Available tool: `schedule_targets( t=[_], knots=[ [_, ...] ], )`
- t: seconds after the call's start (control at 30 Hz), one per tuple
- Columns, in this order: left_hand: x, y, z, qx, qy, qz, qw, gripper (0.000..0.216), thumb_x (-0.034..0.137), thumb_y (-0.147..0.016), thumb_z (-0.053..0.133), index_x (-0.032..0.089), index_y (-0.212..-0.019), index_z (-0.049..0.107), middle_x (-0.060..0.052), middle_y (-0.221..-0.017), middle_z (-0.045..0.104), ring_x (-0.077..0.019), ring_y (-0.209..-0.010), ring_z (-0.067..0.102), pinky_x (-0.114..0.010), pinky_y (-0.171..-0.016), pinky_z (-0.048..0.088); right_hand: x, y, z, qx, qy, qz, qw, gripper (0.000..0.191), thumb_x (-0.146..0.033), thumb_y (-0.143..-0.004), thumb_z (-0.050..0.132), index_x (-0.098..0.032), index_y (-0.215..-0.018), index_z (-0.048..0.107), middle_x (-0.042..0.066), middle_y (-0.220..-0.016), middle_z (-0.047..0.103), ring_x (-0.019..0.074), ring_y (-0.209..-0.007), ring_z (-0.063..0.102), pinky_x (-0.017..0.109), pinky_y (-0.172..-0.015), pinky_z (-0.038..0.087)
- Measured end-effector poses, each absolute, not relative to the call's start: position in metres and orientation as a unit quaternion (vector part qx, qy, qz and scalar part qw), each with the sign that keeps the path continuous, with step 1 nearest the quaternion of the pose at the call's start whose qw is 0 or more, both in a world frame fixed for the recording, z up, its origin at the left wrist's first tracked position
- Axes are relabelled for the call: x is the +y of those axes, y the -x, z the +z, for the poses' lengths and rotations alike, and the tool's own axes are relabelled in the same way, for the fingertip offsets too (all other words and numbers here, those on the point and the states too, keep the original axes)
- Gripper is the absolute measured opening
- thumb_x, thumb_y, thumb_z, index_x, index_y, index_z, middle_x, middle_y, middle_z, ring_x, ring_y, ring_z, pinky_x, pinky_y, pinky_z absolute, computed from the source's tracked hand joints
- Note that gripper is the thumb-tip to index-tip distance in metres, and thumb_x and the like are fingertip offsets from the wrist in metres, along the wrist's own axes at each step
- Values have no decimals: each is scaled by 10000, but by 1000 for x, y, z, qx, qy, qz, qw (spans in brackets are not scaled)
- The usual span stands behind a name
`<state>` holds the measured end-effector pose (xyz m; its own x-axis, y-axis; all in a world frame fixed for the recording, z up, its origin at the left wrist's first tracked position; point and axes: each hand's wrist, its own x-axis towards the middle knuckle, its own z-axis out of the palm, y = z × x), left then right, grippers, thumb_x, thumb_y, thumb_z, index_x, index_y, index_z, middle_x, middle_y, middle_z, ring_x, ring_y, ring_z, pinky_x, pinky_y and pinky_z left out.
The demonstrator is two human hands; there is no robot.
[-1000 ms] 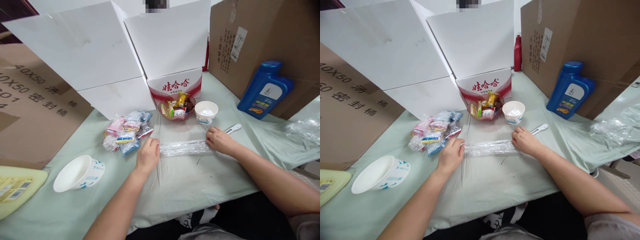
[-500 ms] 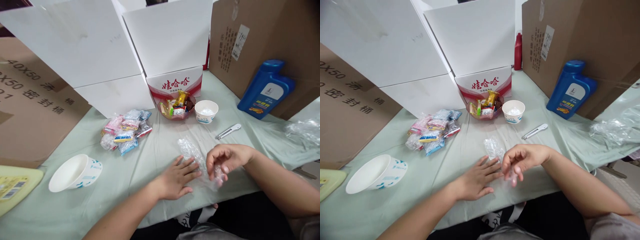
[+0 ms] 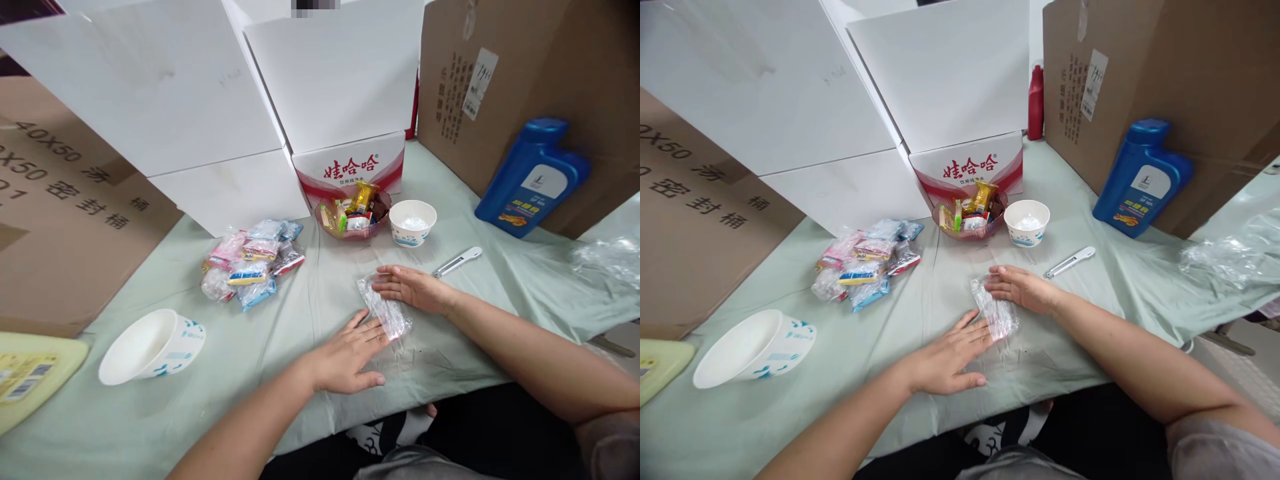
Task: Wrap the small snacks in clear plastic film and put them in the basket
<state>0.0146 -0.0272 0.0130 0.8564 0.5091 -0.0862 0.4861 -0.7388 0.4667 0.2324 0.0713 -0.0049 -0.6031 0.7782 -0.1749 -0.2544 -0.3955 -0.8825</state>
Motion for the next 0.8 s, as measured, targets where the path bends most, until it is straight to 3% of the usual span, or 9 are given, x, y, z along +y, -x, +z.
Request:
schedule_targets(
  t=[0.07,0.13,0.27,0.37,0.47,0.57,0.67,0.8],
  knots=[
    [-27,-15,14,268,-931,26,248,745,517,-907,533,235,-1522,219,-106,-1514,406,-289,-1456,240,-530,-1197,41,72,-234,-3,-512,300,701,395,447,-483,-825,676,-249,-1196,590,91,-1327,573,243,-1271,504,470,-1089,362],
    [-26,-17,16,270,-929,23,254,752,503,-902,544,241,-1524,212,-102,-1523,392,-293,-1456,238,-535,-1195,46,71,-240,4,-592,310,613,421,420,-492,-849,642,-253,-1192,602,78,-1297,589,241,-1254,505,451,-1060,379],
    [-26,-17,16,268,-925,28,266,785,490,-882,574,253,-1527,195,-104,-1544,353,-292,-1461,229,-544,-1192,71,59,-252,21,-783,257,497,273,369,-491,-902,562,-177,-1066,664,95,-1042,677,222,-997,616,399,-912,468],
    [-25,-14,14,274,-919,52,277,742,471,-878,587,242,-1503,260,-120,-1530,374,-284,-1442,282,-554,-1189,95,50,-252,25,-894,169,382,163,477,-489,-853,628,-151,-1189,634,137,-1170,639,251,-1113,566,415,-983,426],
    [-24,-9,14,298,-904,86,296,699,446,-850,626,198,-1448,363,-146,-1460,466,-282,-1392,380,-543,-1184,168,44,-245,19,-936,159,282,136,667,-495,-760,717,-134,-1301,567,165,-1257,589,288,-1189,514,463,-1050,369],
    [-24,-6,16,312,-886,132,317,678,407,-826,653,192,-1420,406,-141,-1420,512,-283,-1354,433,-516,-1156,280,40,-237,10,-948,184,225,132,651,-423,-775,707,-124,-1329,540,169,-1254,595,292,-1171,526,472,-1031,395],
    [-24,-5,17,330,-860,196,336,519,341,-853,634,198,-1336,510,-109,-1327,599,-254,-1272,525,-441,-1094,403,36,-231,3,-950,210,172,153,455,-213,-865,559,-101,-1306,554,170,-1230,625,270,-1138,560,448,-995,442],
    [-23,-3,15,441,-786,350,253,213,270,-934,514,182,-1078,643,-80,-1056,704,-194,-974,668,-335,-864,546,32,-229,-2,-956,209,131,159,460,-78,-863,443,-102,-1309,554,178,-1272,623,255,-1156,578,443,-983,473]
  ],
)
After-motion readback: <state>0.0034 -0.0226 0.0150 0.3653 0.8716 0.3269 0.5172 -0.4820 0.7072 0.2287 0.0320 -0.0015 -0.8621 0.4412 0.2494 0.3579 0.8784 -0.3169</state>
